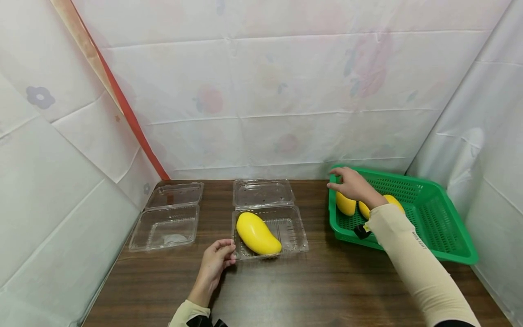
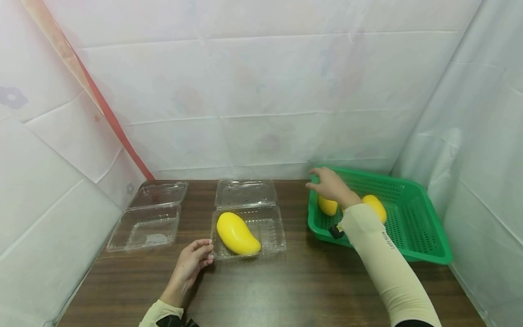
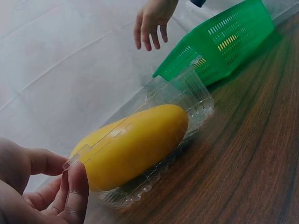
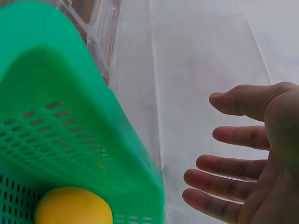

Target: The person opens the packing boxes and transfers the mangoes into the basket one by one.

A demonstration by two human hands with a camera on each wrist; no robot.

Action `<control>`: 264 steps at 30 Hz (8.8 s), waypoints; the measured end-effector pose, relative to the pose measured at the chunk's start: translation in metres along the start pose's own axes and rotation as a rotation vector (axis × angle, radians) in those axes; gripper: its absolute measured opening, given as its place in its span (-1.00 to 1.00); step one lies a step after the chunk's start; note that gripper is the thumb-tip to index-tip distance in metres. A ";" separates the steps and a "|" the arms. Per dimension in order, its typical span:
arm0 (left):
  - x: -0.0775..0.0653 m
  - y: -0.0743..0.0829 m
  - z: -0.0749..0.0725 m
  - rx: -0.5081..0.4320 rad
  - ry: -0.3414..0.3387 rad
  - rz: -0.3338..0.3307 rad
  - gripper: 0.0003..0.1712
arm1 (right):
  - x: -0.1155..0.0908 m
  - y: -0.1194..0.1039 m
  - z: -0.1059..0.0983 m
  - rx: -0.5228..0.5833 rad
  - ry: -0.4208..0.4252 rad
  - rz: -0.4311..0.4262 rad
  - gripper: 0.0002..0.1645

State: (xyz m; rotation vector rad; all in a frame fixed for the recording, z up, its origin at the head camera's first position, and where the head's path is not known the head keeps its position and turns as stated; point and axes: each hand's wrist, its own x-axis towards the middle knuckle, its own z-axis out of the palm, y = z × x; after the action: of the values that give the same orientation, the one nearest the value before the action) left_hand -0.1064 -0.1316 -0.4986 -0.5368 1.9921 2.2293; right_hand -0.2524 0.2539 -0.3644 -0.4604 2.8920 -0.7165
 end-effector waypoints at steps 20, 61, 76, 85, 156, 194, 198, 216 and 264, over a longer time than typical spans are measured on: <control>-0.002 -0.002 0.000 -0.002 0.003 0.007 -0.69 | 0.000 -0.028 0.012 0.020 0.001 -0.064 -0.39; -0.008 -0.003 -0.001 -0.001 -0.011 -0.022 -0.67 | 0.002 -0.093 0.059 0.051 -0.055 -0.202 -0.43; -0.008 -0.004 -0.002 -0.005 -0.019 -0.019 -0.65 | 0.003 -0.116 0.095 0.060 -0.160 -0.256 -0.44; -0.008 -0.003 -0.002 0.006 -0.015 -0.026 -0.67 | 0.003 -0.125 0.112 0.065 -0.185 -0.235 -0.39; -0.008 -0.003 -0.003 -0.015 -0.034 -0.034 -0.65 | 0.011 -0.162 0.180 -0.119 -0.256 -0.061 0.12; -0.010 -0.004 -0.005 0.000 -0.013 -0.010 -0.64 | 0.011 -0.156 0.147 -0.070 -0.237 -0.088 0.13; -0.010 -0.004 -0.006 -0.002 -0.010 -0.009 -0.63 | 0.010 -0.156 0.142 -0.078 -0.235 -0.085 0.14; -0.009 -0.003 -0.006 -0.026 -0.012 0.008 -0.62 | 0.011 -0.152 0.112 -0.102 -0.220 -0.111 0.16; -0.012 -0.005 -0.008 -0.028 -0.025 -0.007 -0.64 | 0.002 -0.122 0.050 -0.111 -0.143 -0.066 0.15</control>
State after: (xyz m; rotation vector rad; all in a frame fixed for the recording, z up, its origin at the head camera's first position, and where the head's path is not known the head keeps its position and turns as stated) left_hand -0.0922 -0.1368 -0.5000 -0.5158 1.9470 2.2514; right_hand -0.2130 0.1287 -0.3506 -0.5968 2.8027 -0.5103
